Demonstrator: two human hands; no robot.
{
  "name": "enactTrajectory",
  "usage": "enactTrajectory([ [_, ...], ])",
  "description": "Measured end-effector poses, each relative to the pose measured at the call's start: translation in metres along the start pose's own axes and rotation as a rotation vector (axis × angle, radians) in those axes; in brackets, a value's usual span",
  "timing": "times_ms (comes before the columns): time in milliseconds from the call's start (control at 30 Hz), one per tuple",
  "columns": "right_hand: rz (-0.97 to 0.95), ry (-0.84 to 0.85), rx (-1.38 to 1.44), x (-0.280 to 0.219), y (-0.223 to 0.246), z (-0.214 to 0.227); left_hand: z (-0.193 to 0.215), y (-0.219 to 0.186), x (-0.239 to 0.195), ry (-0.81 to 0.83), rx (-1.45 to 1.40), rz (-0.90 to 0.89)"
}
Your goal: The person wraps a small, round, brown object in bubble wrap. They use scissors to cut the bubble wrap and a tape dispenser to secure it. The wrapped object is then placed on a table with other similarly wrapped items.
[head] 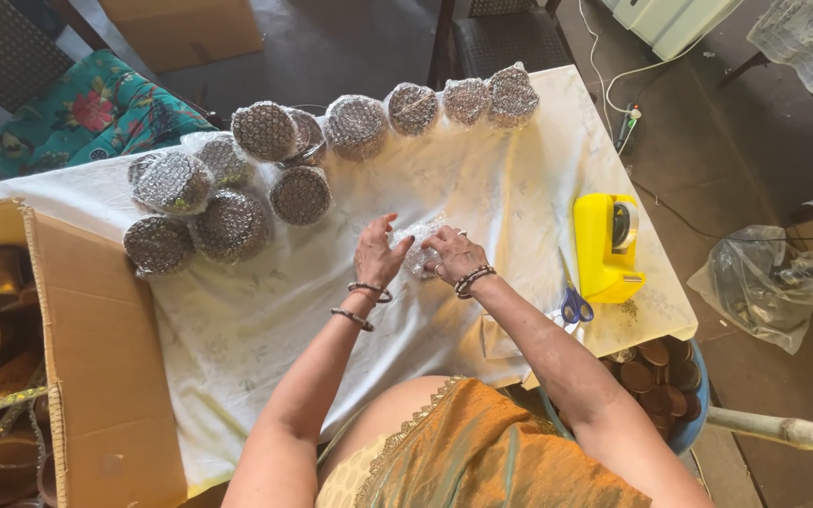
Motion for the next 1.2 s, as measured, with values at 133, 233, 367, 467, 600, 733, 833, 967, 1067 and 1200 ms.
enactTrajectory([
  [133,0.004,-0.006,-0.022,0.001,-0.001,-0.003,0.001,-0.016,0.008,-0.035,0.054,-0.080],
  [233,-0.017,0.001,-0.039,0.000,0.002,-0.003,-0.002,-0.035,0.014,-0.018,0.138,-0.160],
  [367,-0.007,-0.020,-0.063,-0.003,0.002,-0.005,-0.024,-0.042,0.032,0.028,0.253,-0.280],
  [467,-0.011,-0.036,-0.068,-0.002,-0.004,-0.008,-0.033,-0.037,0.036,0.114,0.354,-0.241],
  [600,0.014,-0.111,-0.028,-0.005,-0.001,-0.006,-0.039,-0.015,0.018,0.190,0.464,-0.178],
  [733,-0.007,-0.166,0.037,-0.011,0.004,-0.005,-0.044,0.003,0.006,0.140,0.354,-0.115],
  [833,-0.008,-0.213,0.086,-0.015,0.006,-0.004,-0.038,-0.004,0.001,0.075,0.363,-0.188],
  [967,0.057,-0.232,0.021,-0.014,0.003,-0.006,-0.034,-0.010,-0.007,0.044,0.370,-0.199],
  [1067,0.066,-0.196,-0.037,-0.012,0.002,-0.010,-0.030,-0.013,-0.016,-0.027,0.416,-0.289],
  [1200,0.080,-0.174,-0.117,-0.008,-0.004,-0.018,-0.042,-0.005,-0.029,-0.078,0.564,-0.523],
])
Point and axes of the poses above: each hand's wrist, its own x-axis towards the middle knuckle, its own z-axis out of the back of the hand, y = z × x, the point moved 3 cm from there along x, towards the middle knuckle, and after that the axes turned 8 degrees about x, right-handed, at the moved point
